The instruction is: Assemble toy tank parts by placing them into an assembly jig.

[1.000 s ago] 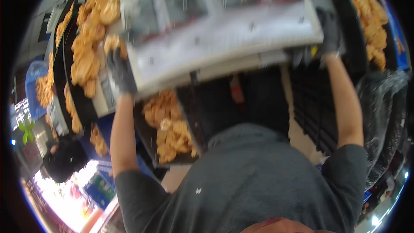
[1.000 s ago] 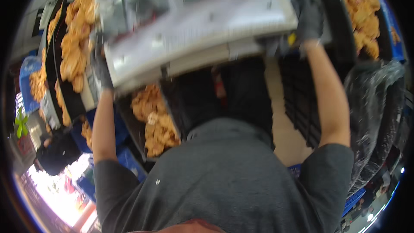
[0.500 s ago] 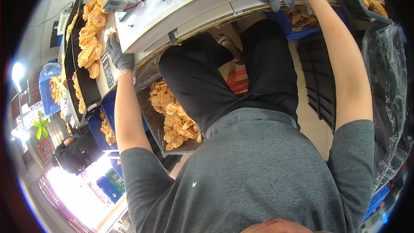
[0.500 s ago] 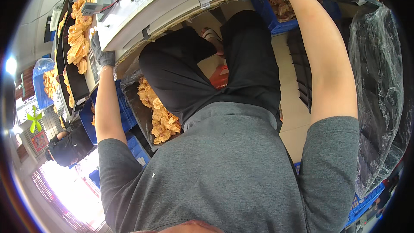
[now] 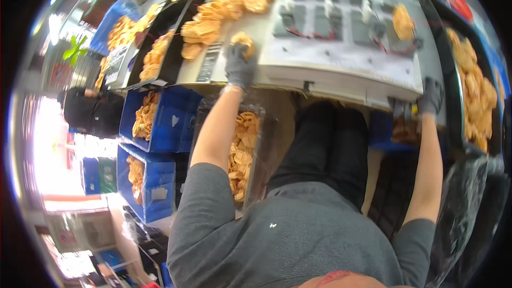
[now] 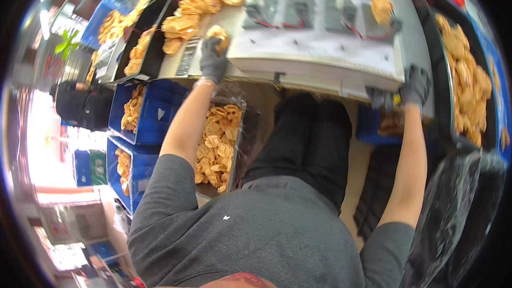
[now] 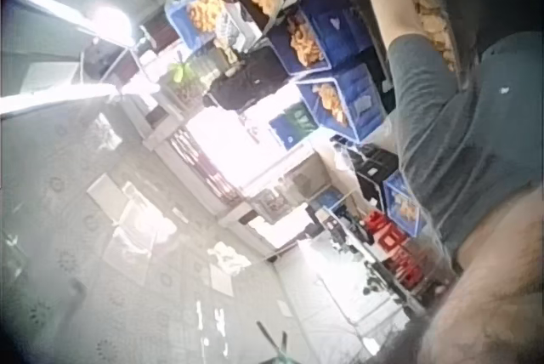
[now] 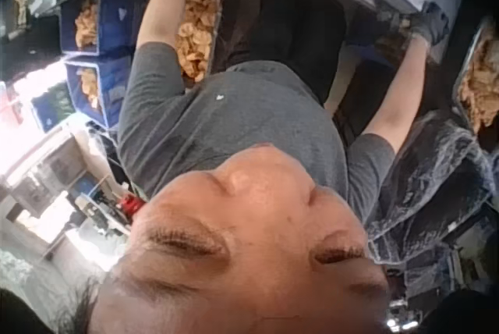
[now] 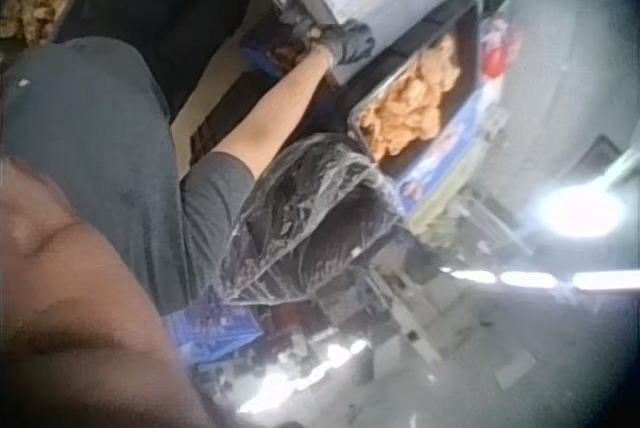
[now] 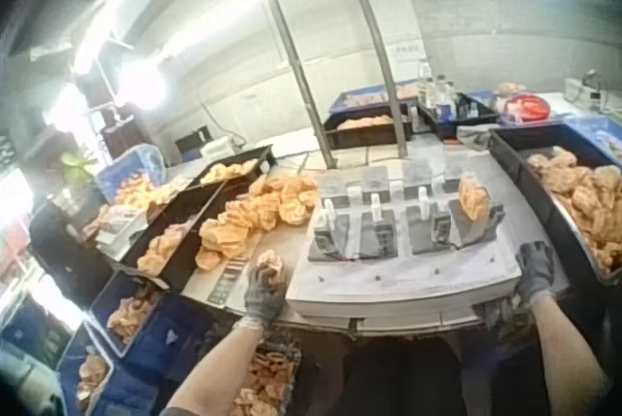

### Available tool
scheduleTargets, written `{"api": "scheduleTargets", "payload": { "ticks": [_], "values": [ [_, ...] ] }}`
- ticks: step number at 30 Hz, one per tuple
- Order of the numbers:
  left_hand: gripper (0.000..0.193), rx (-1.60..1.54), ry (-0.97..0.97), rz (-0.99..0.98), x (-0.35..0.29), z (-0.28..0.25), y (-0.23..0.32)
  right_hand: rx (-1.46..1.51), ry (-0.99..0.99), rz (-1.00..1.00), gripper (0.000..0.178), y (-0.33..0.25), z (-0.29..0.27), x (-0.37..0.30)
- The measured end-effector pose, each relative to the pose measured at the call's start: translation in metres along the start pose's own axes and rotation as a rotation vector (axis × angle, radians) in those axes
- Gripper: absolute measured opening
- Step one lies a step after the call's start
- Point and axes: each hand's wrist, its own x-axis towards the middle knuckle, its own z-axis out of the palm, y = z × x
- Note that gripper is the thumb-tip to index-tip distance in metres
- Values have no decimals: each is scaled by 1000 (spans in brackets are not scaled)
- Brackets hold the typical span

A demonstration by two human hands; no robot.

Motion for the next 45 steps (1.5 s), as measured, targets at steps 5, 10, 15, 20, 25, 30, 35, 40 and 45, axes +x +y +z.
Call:
{"api": "scheduleTargets", "payload": {
  "ticks": [5, 10, 15, 20, 25, 30, 35, 40, 45],
  "values": [
    [31, 193, 112, 128, 0, -44, -8, 65, -50, 27, 25, -5, -12, 4],
    [52, 222, -127, -390, 59, -66, 36, -39, -170, 13, 50, -22, -43, 6],
    [74, 437, -709, -489, 90, -42, 30, 64, -32, 47, 27, -17, -18, 8],
    [44, -386, -516, -762, 101, -65, 1, 845, 396, 447, 30, -4, -34, 13],
    [34, -1572, 123, -750, 98, -90, 32, 1303, 165, 188, 32, -129, -107, 5],
    [43, -1942, -53, -748, 115, -99, 97, 1301, -151, -194, 40, -249, -111, 13],
    [38, -1607, -109, -606, 129, -66, 192, 1488, -257, -96, 42, -270, -88, 8],
    [21, -775, 76, 54, 152, 6, 227, 1670, -405, -98, 37, -259, -77, 7],
    [27, -421, -49, 168, 151, 28, 233, 1681, -420, -86, 35, -261, -83, 9]
  ]
}}
